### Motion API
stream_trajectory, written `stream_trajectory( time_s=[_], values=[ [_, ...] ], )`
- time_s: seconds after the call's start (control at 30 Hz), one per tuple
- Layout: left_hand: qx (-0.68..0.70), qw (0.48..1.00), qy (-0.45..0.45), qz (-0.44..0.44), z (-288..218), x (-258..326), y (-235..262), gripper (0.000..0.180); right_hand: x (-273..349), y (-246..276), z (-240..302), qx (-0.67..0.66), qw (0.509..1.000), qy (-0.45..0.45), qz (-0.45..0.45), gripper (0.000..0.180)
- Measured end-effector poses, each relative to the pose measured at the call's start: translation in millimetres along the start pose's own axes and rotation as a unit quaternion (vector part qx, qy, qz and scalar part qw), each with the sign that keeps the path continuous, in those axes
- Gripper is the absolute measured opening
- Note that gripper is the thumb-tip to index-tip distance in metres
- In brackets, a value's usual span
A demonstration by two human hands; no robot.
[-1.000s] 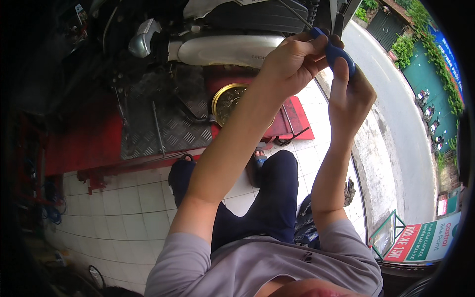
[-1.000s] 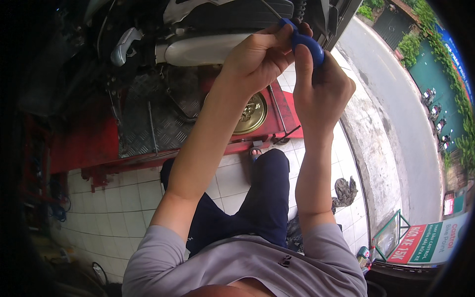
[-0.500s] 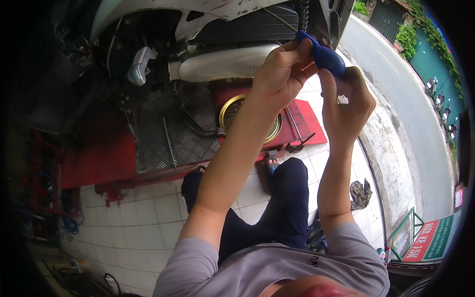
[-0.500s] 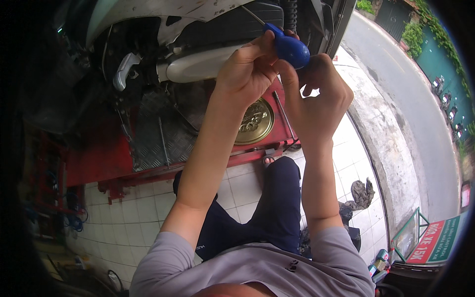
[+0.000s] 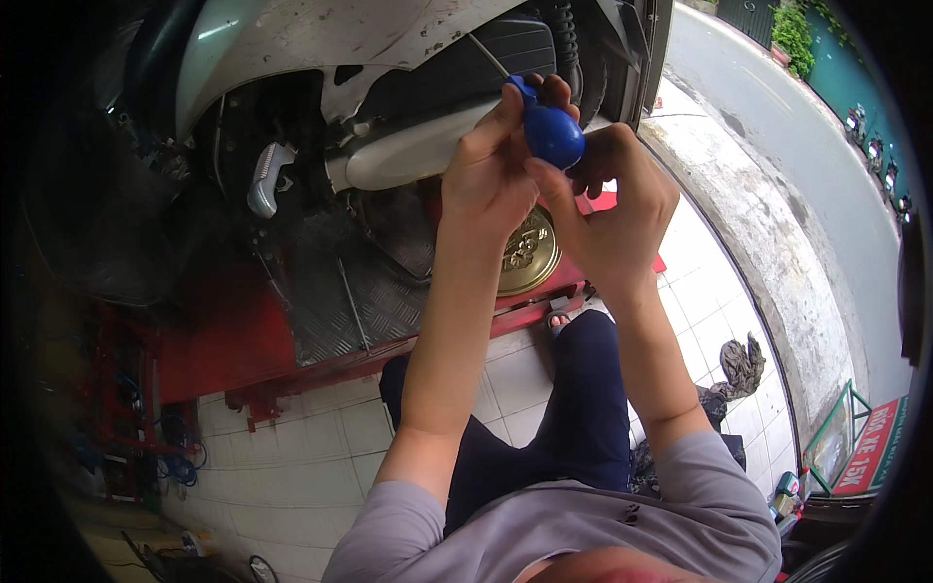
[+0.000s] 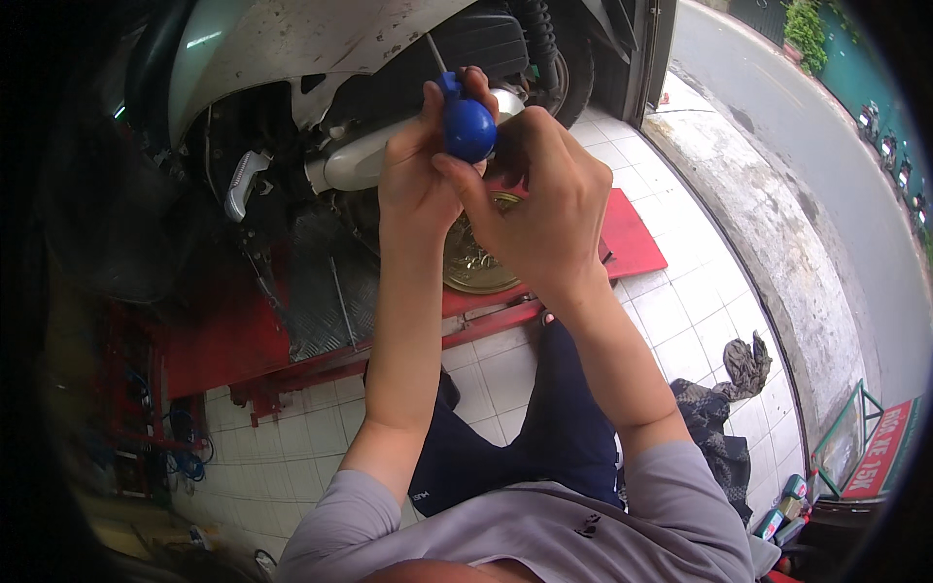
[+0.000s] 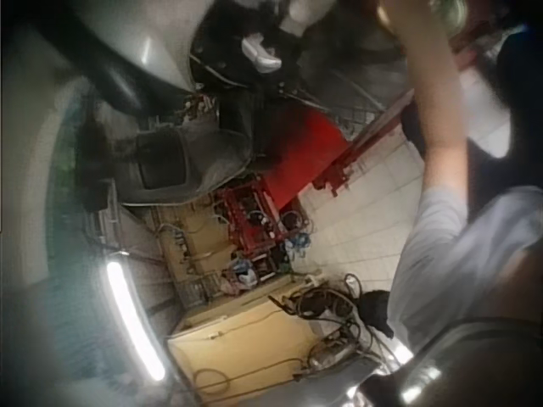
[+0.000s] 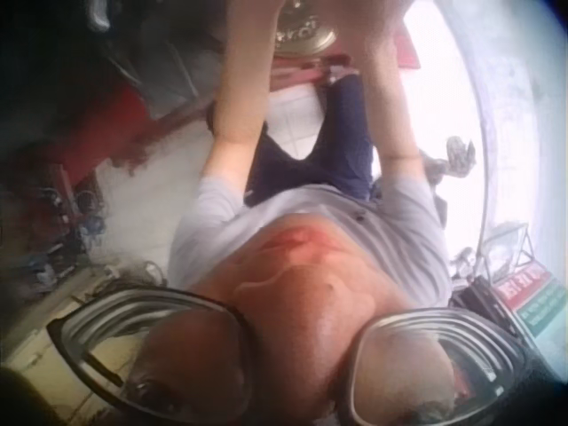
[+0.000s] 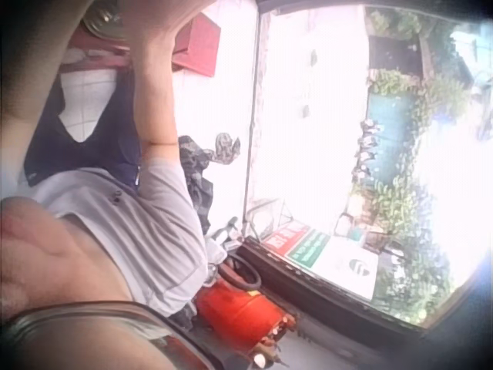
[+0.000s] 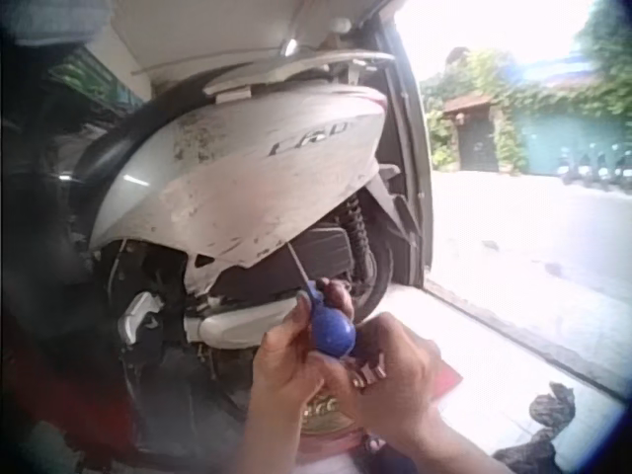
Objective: The person works on the underside of a white motorcycle, using a blue-handled screwdriver to tighten bolts on the engine casing. They also use a T-handle wrench to adjust components near the rear wheel and chain area.
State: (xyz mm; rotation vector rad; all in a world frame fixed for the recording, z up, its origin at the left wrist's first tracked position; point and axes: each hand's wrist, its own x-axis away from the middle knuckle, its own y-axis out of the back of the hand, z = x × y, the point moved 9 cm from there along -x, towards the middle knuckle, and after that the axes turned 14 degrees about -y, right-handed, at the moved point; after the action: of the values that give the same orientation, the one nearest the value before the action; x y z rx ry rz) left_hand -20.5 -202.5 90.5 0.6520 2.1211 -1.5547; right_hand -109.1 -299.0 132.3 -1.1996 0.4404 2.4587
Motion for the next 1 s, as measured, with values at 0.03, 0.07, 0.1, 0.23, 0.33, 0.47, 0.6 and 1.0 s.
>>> stream_trajectory(
  time_s=[0.03,0.07,0.1,0.23,0.33,0.47,0.6,1.0],
  values=[
    [-0.025,1.000,0.002,-0.005,-1,1,1,0.031,-2,6,3,-0.052,0.998,-0.012,-0.025,0.032],
    [-0.050,0.999,0.004,-0.009,-3,1,2,0.031,-3,13,3,-0.104,0.993,-0.023,-0.050,0.033],
    [-0.087,0.996,0.022,0.001,-2,3,4,0.032,-3,10,8,-0.067,0.997,0.027,-0.019,0.044],
    [-0.070,0.997,0.020,-0.006,1,2,5,0.032,-2,2,3,-0.042,0.997,0.067,0.025,0.040],
    [-0.036,0.999,0.013,0.019,3,5,3,0.032,-8,4,-8,-0.029,0.998,-0.049,0.005,0.034],
    [-0.053,0.998,-0.005,0.024,2,3,18,0.031,-15,6,2,0.047,0.999,0.001,-0.003,0.027],
    [-0.087,0.995,0.030,0.031,5,5,10,0.031,-11,12,7,0.007,0.996,0.089,0.004,0.029],
    [-0.026,0.999,0.021,0.014,11,2,5,0.026,-39,10,-20,0.024,0.997,-0.055,0.056,0.032]
  ],
)
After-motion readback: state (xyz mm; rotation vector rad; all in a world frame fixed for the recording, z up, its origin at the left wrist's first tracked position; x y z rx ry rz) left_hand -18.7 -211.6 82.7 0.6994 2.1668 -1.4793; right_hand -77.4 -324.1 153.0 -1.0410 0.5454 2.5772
